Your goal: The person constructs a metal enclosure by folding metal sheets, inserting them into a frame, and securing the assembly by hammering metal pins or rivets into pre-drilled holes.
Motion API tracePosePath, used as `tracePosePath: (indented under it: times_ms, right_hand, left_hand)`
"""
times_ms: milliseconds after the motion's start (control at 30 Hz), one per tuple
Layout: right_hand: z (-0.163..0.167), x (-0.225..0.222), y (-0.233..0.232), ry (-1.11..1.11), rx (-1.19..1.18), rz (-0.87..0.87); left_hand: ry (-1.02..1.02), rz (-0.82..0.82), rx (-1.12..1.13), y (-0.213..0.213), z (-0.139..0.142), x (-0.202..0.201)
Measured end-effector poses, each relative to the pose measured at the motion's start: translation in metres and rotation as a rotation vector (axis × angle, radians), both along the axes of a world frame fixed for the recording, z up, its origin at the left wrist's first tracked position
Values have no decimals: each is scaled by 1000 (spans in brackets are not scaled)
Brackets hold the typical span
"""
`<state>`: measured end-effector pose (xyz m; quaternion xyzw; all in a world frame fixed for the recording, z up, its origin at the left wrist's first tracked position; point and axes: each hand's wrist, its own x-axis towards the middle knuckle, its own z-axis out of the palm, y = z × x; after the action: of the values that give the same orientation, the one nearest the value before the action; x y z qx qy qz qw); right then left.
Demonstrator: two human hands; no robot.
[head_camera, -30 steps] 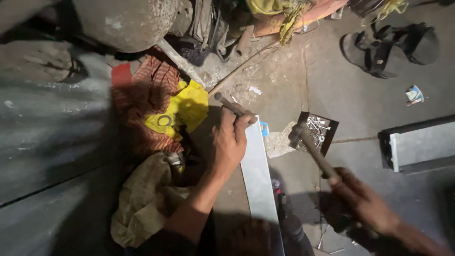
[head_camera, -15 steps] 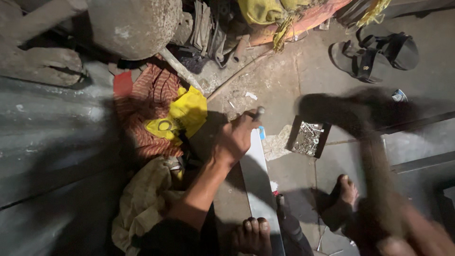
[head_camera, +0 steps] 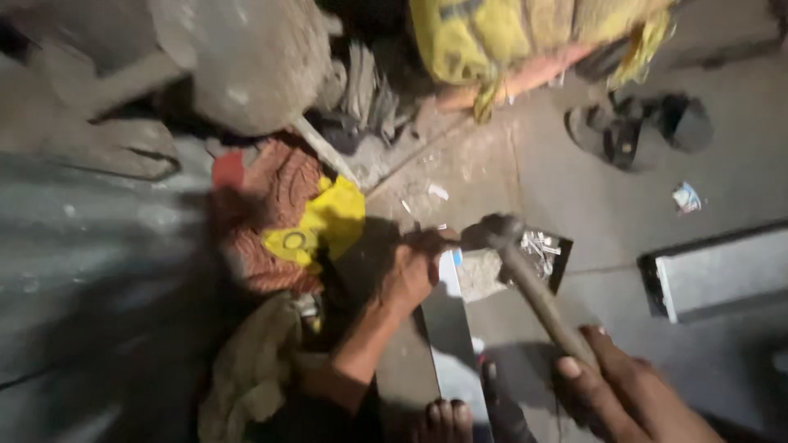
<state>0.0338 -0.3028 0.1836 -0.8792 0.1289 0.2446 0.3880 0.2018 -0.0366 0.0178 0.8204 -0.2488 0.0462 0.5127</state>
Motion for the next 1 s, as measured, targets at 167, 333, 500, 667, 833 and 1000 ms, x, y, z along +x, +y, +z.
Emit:
tracePosePath:
  times_ms: [167,333,500,667,833,1000]
  right_hand:
    - [2,-4,10,48,-300,2]
    - [-6,-7,11,111,-224,-155]
    - [-9,-16,5,178,-246,-96]
    - [2,-4,17,288,-167,-193]
    - [-2,-6,22,-253,-116,56]
    - [-26,-21,1,17,293,-320]
  left_hand:
    - [-109,-35,43,0,-17,2]
    - [-125,-26,95,0,-38,-4]
    - [-344,21,341,1,-50,-13]
    - [-19,-71,11,0,-39,-3]
    - [43,16,66,-3,-21,-9]
    - [120,9,108,5,-6,-12]
